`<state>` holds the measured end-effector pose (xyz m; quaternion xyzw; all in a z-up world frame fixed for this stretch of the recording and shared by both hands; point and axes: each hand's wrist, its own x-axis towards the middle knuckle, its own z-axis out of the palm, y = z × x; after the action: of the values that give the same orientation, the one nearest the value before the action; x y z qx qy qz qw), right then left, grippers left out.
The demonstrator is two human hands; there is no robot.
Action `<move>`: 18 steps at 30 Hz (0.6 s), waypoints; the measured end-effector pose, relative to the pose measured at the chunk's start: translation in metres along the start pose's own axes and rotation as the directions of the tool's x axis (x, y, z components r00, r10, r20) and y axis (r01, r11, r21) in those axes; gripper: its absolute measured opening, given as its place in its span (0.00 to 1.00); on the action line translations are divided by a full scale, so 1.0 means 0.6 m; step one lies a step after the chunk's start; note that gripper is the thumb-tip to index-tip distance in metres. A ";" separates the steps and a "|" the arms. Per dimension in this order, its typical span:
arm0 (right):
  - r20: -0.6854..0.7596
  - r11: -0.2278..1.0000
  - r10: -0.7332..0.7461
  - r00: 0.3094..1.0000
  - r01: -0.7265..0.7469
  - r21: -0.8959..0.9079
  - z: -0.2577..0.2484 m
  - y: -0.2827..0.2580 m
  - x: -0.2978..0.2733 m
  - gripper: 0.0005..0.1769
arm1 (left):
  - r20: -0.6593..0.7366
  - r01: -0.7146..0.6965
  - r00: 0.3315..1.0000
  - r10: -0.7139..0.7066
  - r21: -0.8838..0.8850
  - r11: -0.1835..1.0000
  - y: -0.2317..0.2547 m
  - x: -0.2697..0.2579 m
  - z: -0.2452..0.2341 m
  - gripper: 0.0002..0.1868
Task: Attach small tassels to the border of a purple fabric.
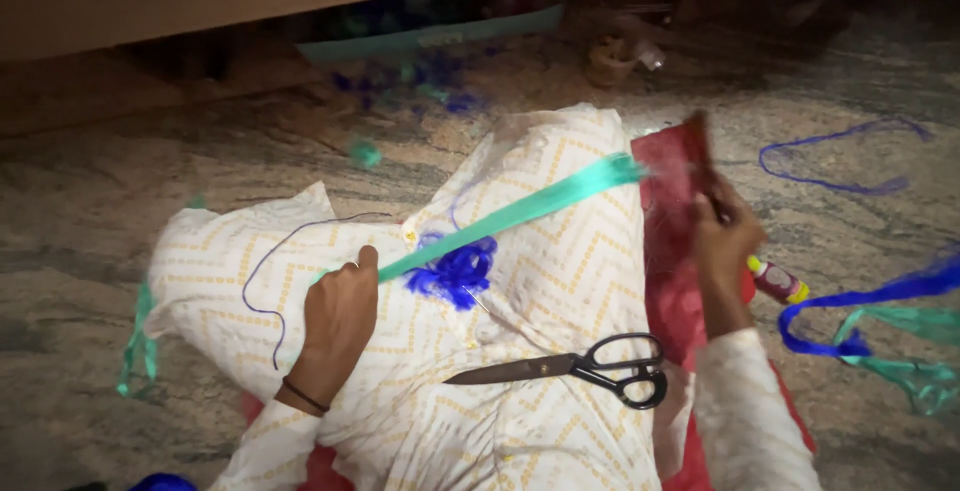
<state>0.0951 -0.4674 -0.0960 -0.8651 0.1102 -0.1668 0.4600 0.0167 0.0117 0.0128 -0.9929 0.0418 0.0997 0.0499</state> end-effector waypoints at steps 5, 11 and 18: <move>-0.010 0.929 0.303 0.953 -0.298 -0.221 -0.052 0.097 -0.020 0.20 | 0.014 0.025 1.000 -0.025 0.004 1.000 -0.015 -0.014 -0.004 0.04; 0.072 0.898 -0.275 0.959 0.283 -0.338 0.041 -0.194 -0.047 0.13 | 0.021 0.076 0.997 -0.074 -0.122 0.990 -0.011 -0.022 -0.072 0.03; 0.738 0.777 -0.459 0.494 -0.180 0.604 0.165 -0.512 -0.125 0.19 | -0.222 -0.057 0.938 -0.266 -0.857 0.513 0.035 -0.035 -0.174 0.08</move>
<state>0.0764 -0.1970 0.0942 -0.6374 -0.2687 0.2194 0.6881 0.0146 -0.0186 0.1170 -0.8913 -0.0657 -0.0615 -0.4444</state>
